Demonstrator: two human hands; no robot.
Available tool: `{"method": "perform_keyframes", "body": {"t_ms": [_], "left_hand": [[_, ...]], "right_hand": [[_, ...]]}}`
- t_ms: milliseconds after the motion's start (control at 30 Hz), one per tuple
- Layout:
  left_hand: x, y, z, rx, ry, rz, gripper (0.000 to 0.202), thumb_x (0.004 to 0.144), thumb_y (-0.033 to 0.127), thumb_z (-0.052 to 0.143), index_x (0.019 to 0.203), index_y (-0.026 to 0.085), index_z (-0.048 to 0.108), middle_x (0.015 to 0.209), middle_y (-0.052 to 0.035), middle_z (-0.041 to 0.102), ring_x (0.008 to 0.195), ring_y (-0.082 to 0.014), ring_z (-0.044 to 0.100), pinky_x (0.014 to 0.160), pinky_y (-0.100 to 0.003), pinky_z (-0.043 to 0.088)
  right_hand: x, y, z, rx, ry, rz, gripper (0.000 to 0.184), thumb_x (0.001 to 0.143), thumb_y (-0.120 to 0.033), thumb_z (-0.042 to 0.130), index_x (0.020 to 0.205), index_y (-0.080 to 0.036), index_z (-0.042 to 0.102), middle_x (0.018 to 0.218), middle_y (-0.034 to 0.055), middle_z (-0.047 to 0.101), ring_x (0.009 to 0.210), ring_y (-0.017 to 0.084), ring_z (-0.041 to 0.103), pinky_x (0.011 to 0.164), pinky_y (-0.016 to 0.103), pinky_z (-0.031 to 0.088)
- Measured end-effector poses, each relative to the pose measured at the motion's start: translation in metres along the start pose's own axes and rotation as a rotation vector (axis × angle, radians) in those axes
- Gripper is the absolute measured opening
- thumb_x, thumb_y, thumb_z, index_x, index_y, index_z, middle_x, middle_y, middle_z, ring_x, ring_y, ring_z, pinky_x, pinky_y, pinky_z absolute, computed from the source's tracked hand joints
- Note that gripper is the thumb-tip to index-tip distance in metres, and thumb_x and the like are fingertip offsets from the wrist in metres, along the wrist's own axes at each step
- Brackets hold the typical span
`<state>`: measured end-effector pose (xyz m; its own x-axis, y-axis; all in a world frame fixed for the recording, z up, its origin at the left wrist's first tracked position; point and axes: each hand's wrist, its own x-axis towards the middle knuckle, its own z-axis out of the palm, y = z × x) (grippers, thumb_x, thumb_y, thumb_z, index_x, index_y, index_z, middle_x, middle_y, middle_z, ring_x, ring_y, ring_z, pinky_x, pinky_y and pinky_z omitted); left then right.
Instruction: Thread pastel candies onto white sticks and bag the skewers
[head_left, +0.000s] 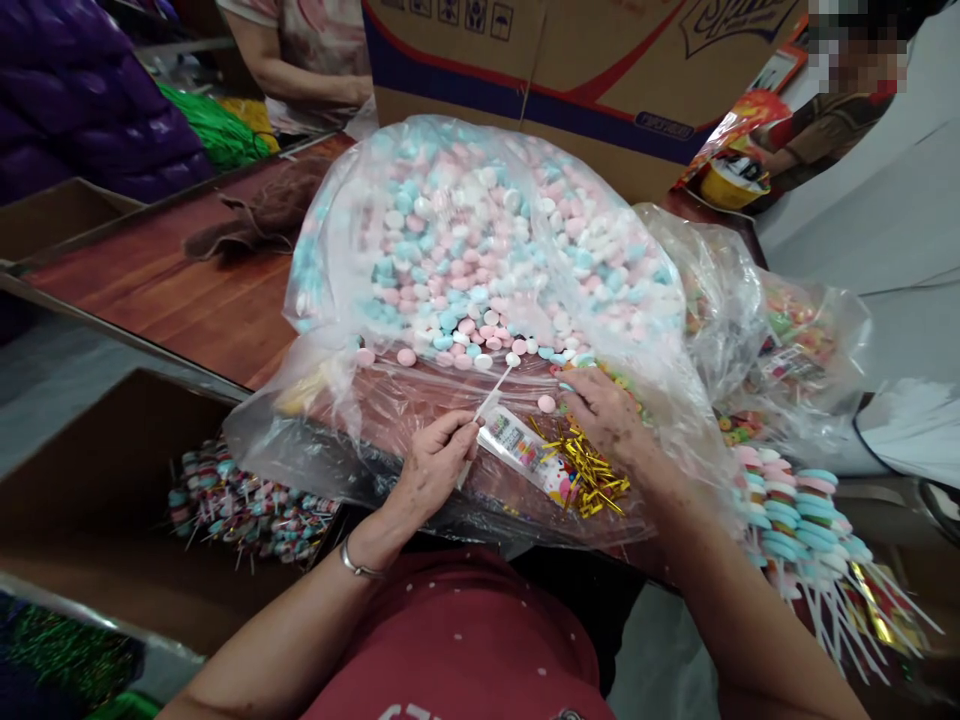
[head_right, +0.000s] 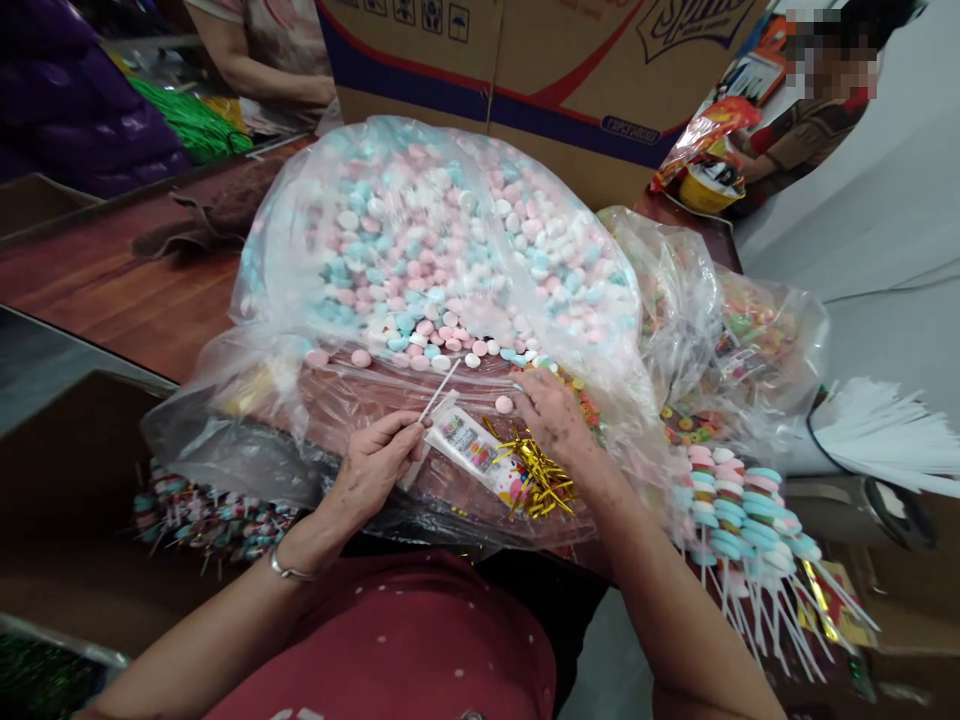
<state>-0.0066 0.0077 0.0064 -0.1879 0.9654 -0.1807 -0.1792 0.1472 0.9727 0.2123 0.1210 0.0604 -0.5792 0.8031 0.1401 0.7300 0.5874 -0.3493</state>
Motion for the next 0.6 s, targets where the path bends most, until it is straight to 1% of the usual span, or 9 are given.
{"method": "perform_keyframes", "body": {"t_ms": [100,200,267,333,433,500,600], "left_hand": [[0.000,0.001,0.000,0.010,0.000,0.000,0.023,0.083,0.039,0.060,0.080,0.018,0.068,0.057,0.0035,0.050,0.046,-0.0078,0.035,0.043,-0.021,0.024],[-0.001,0.004,0.000,0.022,-0.006,0.003,0.021,0.083,0.038,0.060,0.080,0.018,0.068,0.057,0.0039,0.050,0.046,-0.0077,0.035,0.043,-0.021,0.024],[-0.001,0.005,0.001,0.029,-0.007,0.007,0.020,0.083,0.037,0.060,0.080,0.018,0.068,0.057,0.0038,0.050,0.047,-0.0078,0.035,0.044,-0.021,0.025],[-0.002,0.005,0.001,0.031,-0.007,0.006,0.020,0.083,0.036,0.060,0.079,0.018,0.068,0.058,0.0038,0.050,0.047,-0.0081,0.035,0.044,-0.021,0.025],[-0.002,0.005,0.001,0.034,-0.008,0.000,0.020,0.083,0.037,0.060,0.078,0.019,0.067,0.057,0.0040,0.050,0.047,-0.0084,0.035,0.044,-0.021,0.025],[-0.002,0.005,0.001,0.046,-0.009,0.003,0.020,0.083,0.037,0.060,0.078,0.019,0.067,0.057,0.0041,0.050,0.048,-0.0085,0.036,0.044,-0.021,0.025],[-0.002,0.005,0.001,0.070,-0.011,0.017,0.020,0.084,0.036,0.060,0.078,0.019,0.066,0.058,0.0039,0.050,0.048,-0.0087,0.036,0.045,-0.021,0.026]], "right_hand": [[-0.001,-0.001,0.009,0.006,-0.008,-0.042,0.034,0.094,-0.019,0.039,0.116,-0.018,0.065,0.115,0.0117,0.067,0.109,0.024,0.060,0.097,0.040,0.046],[-0.006,-0.004,0.018,-0.062,-0.027,-0.058,0.031,0.093,-0.018,0.040,0.115,-0.016,0.062,0.115,0.0135,0.067,0.109,0.025,0.059,0.095,0.040,0.046],[-0.008,-0.006,0.022,-0.123,-0.033,-0.044,0.026,0.092,-0.017,0.042,0.110,-0.016,0.062,0.110,0.0137,0.067,0.106,0.026,0.060,0.092,0.039,0.047],[-0.008,-0.007,0.024,-0.180,-0.041,-0.044,0.021,0.092,-0.017,0.043,0.100,-0.018,0.062,0.103,0.0128,0.067,0.099,0.026,0.059,0.087,0.037,0.046],[-0.007,-0.009,0.024,-0.282,-0.050,-0.077,0.017,0.092,-0.017,0.043,0.089,-0.019,0.060,0.093,0.0119,0.066,0.091,0.026,0.057,0.082,0.035,0.044],[-0.005,-0.011,0.025,-0.345,-0.057,-0.101,0.017,0.092,-0.016,0.044,0.086,-0.019,0.060,0.090,0.0117,0.066,0.089,0.026,0.055,0.081,0.035,0.042],[-0.004,-0.014,0.026,-0.383,-0.081,-0.124,0.017,0.091,-0.012,0.045,0.086,-0.019,0.059,0.089,0.0117,0.066,0.089,0.026,0.055,0.081,0.034,0.042]]}}
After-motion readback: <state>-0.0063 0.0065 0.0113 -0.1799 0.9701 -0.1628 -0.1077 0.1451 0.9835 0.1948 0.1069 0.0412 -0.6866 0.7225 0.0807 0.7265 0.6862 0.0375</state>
